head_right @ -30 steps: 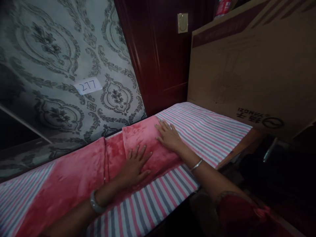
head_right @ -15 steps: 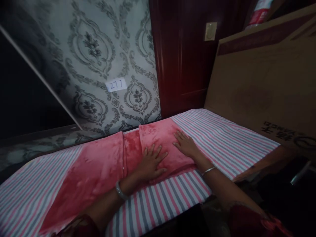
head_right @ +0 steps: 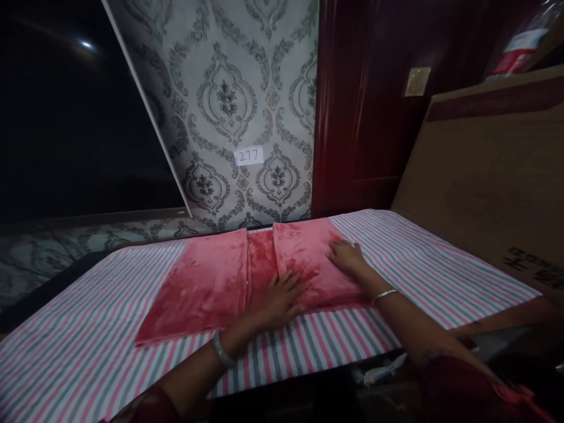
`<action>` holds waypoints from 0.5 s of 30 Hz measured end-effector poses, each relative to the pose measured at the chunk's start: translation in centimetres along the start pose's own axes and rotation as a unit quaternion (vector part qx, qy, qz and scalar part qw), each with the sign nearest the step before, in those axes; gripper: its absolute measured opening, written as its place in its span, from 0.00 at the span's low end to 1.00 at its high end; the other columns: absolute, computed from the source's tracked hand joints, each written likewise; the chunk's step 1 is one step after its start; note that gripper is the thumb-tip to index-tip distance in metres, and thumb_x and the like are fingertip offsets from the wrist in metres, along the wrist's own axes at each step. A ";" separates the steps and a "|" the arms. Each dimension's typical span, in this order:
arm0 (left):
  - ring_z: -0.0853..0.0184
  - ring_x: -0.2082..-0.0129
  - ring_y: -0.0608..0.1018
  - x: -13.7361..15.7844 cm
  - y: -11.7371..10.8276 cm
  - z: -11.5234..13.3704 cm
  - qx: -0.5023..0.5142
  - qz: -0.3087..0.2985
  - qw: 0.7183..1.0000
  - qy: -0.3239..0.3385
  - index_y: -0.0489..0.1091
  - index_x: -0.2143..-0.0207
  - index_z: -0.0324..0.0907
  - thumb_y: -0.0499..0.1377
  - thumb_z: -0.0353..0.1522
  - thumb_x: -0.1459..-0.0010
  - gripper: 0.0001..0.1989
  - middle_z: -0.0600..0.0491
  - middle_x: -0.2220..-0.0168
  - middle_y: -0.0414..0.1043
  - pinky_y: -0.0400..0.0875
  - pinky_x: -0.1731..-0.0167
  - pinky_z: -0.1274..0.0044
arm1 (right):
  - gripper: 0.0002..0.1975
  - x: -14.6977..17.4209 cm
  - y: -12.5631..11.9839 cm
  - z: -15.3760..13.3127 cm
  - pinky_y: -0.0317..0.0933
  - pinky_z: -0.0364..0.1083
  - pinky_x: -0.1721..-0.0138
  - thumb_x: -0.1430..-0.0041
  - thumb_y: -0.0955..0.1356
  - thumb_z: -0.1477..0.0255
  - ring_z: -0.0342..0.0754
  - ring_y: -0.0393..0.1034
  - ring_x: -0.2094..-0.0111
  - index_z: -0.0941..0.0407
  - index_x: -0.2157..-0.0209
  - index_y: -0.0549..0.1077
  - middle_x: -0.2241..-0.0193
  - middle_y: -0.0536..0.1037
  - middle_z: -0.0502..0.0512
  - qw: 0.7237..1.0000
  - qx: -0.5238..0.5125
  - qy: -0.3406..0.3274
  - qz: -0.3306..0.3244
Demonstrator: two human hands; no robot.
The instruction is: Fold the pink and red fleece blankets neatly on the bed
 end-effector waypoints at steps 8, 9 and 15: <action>0.53 0.27 0.51 2.7 2.5 -1.3 -0.027 0.040 0.999 0.016 0.56 0.31 0.52 0.54 0.33 0.31 0.28 0.44 0.27 0.49 0.53 0.33 0.49 | 0.30 -8.2 -0.3 -10.2 0.51 0.59 0.33 0.29 0.56 0.63 0.56 0.49 0.29 0.58 0.30 0.57 0.30 0.55 0.62 0.995 -0.036 -0.097 0.006; 0.52 0.27 0.51 2.6 2.8 -1.4 -0.030 0.044 0.998 0.023 0.56 0.31 0.52 0.53 0.33 0.31 0.28 0.44 0.27 0.49 0.53 0.33 0.49 | 0.31 -9.4 0.1 -11.2 0.50 0.59 0.33 0.28 0.56 0.62 0.56 0.47 0.29 0.58 0.29 0.56 0.29 0.53 0.62 0.994 -0.038 -0.104 0.000; 0.53 0.27 0.52 2.8 3.9 -1.7 -0.043 0.059 0.996 0.044 0.56 0.31 0.55 0.50 0.34 0.30 0.26 0.45 0.27 0.49 0.56 0.34 0.49 | 0.31 -13.3 3.6 -14.6 0.45 0.60 0.31 0.28 0.55 0.59 0.55 0.47 0.29 0.56 0.29 0.55 0.30 0.56 0.61 0.989 -0.044 -0.137 -0.022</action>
Point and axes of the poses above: each hand's wrist, its own x-axis away from the middle knuckle, its own y-axis out of the palm, z = x × y, the point moved 4 cm from there along -x, towards the middle knuckle
